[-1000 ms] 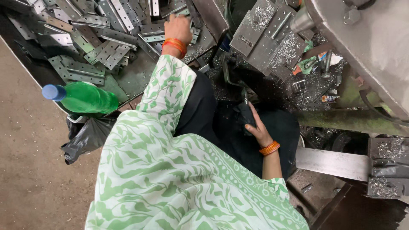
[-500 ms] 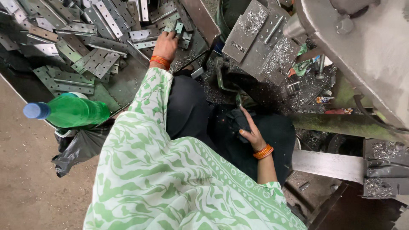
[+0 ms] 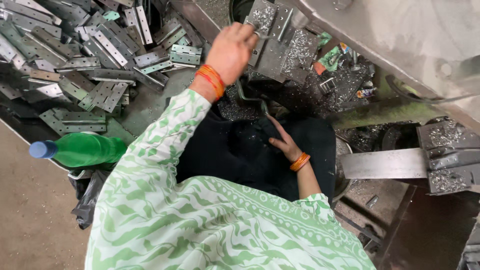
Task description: The person sits on the floor in a workshop and operates a manual press machine. They repeatedly pick up metal brackets from a pile, place them into the machine's die, and pull a lever to stamp the metal. After each cycle, the person removes the processed bracket and places it into a separate pile.
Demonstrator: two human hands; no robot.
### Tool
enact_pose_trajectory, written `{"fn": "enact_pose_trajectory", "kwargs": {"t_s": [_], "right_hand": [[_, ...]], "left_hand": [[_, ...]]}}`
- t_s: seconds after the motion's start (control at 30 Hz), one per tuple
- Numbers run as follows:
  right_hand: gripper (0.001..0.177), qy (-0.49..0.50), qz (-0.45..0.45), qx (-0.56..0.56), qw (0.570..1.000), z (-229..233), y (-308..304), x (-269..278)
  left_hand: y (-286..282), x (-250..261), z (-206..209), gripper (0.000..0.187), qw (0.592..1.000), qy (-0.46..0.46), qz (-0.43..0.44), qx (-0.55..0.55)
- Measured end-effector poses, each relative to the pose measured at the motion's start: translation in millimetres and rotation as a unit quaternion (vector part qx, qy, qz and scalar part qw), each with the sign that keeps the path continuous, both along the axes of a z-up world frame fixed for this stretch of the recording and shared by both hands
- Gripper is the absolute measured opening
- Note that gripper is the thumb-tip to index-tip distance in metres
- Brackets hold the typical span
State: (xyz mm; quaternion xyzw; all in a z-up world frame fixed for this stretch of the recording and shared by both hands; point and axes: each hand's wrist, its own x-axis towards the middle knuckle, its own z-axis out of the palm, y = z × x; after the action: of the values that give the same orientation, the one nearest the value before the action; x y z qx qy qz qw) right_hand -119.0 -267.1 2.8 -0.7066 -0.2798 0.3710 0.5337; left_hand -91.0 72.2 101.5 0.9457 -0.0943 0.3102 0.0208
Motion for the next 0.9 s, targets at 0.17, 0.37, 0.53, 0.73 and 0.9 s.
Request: {"fn": "enact_pose_trajectory", "kwargs": {"t_s": [0.17, 0.37, 0.53, 0.73, 0.9], "right_hand": [[0.088, -0.002, -0.005, 0.028, 1.000, -18.5, -4.9, 2.9], [0.087, 0.004, -0.024, 0.000, 1.000, -19.6, -6.9, 0.0], [0.090, -0.092, -0.026, -0.190, 0.977, 6.4, 8.2, 0.7], [0.089, -0.263, 0.037, -0.305, 0.915, 24.4, 33.7, 6.3], [0.086, -0.280, -0.029, -0.440, 0.853, 31.4, 55.7, -3.5]], "left_hand": [[-85.3, 25.8, -60.2, 0.028, 0.987, 0.059, -0.034, 0.142], [-82.0, 37.2, -123.2, 0.031, 0.988, 0.142, -0.048, 0.032], [-80.7, 37.5, -114.0, 0.033, 0.994, 0.098, 0.037, 0.022], [-85.6, 58.8, -102.6, 0.032, 0.980, 0.171, 0.099, 0.030], [-90.0, 72.3, -95.8, 0.029, 0.974, 0.195, 0.118, 0.018]]}}
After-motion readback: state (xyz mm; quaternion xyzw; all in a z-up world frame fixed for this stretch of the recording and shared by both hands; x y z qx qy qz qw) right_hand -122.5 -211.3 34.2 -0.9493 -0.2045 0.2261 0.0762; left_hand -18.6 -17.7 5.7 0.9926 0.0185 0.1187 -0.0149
